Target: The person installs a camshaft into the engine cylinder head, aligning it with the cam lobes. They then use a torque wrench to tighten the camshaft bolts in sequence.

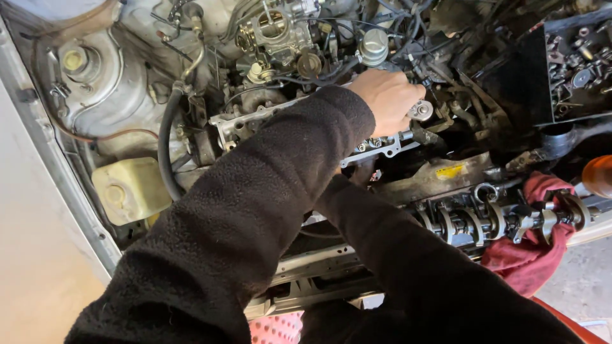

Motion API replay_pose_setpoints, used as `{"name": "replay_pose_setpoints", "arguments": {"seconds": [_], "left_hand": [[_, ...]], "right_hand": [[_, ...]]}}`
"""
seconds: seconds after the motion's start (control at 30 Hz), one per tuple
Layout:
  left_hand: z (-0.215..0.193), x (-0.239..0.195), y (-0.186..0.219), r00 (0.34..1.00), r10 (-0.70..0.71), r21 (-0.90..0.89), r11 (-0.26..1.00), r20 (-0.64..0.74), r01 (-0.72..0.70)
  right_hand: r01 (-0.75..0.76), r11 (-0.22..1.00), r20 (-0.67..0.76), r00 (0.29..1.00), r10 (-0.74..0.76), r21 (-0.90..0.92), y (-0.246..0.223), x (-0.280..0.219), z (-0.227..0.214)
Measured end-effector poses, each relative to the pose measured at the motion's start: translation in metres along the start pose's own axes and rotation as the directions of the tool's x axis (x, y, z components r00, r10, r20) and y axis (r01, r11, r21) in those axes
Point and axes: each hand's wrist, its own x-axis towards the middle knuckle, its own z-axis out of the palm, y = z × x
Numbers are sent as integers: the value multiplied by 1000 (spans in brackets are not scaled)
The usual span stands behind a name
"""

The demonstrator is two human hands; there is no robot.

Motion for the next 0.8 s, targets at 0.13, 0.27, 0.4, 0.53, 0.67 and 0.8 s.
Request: {"name": "replay_pose_setpoints", "arguments": {"seconds": [0.13,0.27,0.4,0.53,0.67,0.8], "left_hand": [[-4,-3,1,999,43,42,998,-33,-42],[-11,-6,6,999,41,38,998,-36,-40],[-9,-5,6,999,30,3,1000,-27,-30],[-7,-9,6,997,36,15,999,-64,-35],[-13,-11,8,996,50,31,998,-76,-48],[2,-3,5,998,40,32,999,-38,-39]], "right_hand": [[13,1000,-25,1000,-13,-4,48,-14,28],[23,1000,-49,999,-23,-7,57,-21,39],[37,999,-75,996,-38,-14,39,-17,29],[55,998,-98,994,-57,-24,-18,-5,-5],[67,997,-126,989,-71,-39,-23,-4,-13],[78,996,-146,986,-84,-48,-23,-9,-12]]}}
